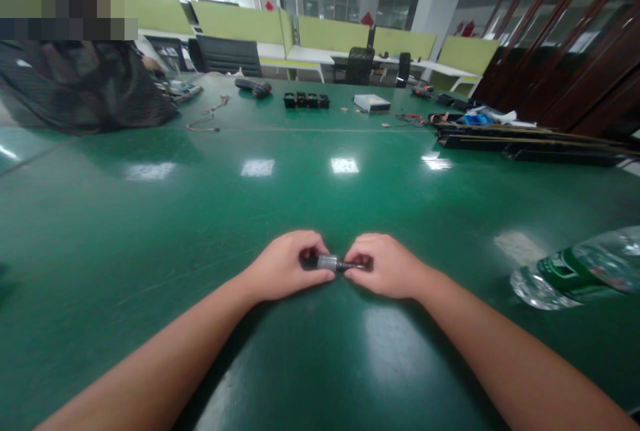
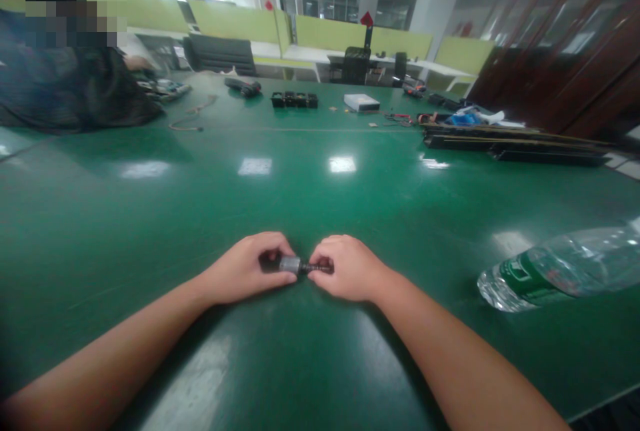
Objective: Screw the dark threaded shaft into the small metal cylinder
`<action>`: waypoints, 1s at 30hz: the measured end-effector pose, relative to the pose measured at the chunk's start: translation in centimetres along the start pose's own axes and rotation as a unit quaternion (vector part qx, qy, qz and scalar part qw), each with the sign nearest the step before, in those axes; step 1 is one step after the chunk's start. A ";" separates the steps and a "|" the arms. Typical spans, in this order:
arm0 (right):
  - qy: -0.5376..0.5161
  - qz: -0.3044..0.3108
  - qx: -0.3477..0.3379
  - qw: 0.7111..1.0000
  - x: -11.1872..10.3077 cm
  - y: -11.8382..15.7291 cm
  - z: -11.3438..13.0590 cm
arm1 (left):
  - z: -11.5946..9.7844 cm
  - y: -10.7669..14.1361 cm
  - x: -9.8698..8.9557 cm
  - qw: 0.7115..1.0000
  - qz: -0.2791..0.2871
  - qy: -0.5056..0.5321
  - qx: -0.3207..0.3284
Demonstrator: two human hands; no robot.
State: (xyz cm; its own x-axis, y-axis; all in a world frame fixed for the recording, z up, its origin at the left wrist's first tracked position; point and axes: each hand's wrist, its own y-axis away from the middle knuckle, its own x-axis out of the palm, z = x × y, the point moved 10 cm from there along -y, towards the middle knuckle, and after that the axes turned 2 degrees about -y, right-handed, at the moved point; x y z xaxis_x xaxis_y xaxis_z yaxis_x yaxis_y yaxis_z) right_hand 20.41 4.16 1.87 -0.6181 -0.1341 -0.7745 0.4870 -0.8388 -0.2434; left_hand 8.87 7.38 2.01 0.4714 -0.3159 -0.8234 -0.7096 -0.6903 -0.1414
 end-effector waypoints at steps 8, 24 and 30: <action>0.011 0.006 -0.002 1.000 -0.1 0.1 -0.1 | 0.0 0.0 0.1 1.000 0.002 -0.001 -0.005; 0.005 0.013 0.006 1.000 -0.5 0.3 -0.5 | 0.2 0.0 0.1 1.000 0.005 0.002 0.001; 0.001 0.019 0.010 1.000 -0.5 0.2 -0.3 | 0.3 -0.1 0.3 1.000 0.007 0.001 0.003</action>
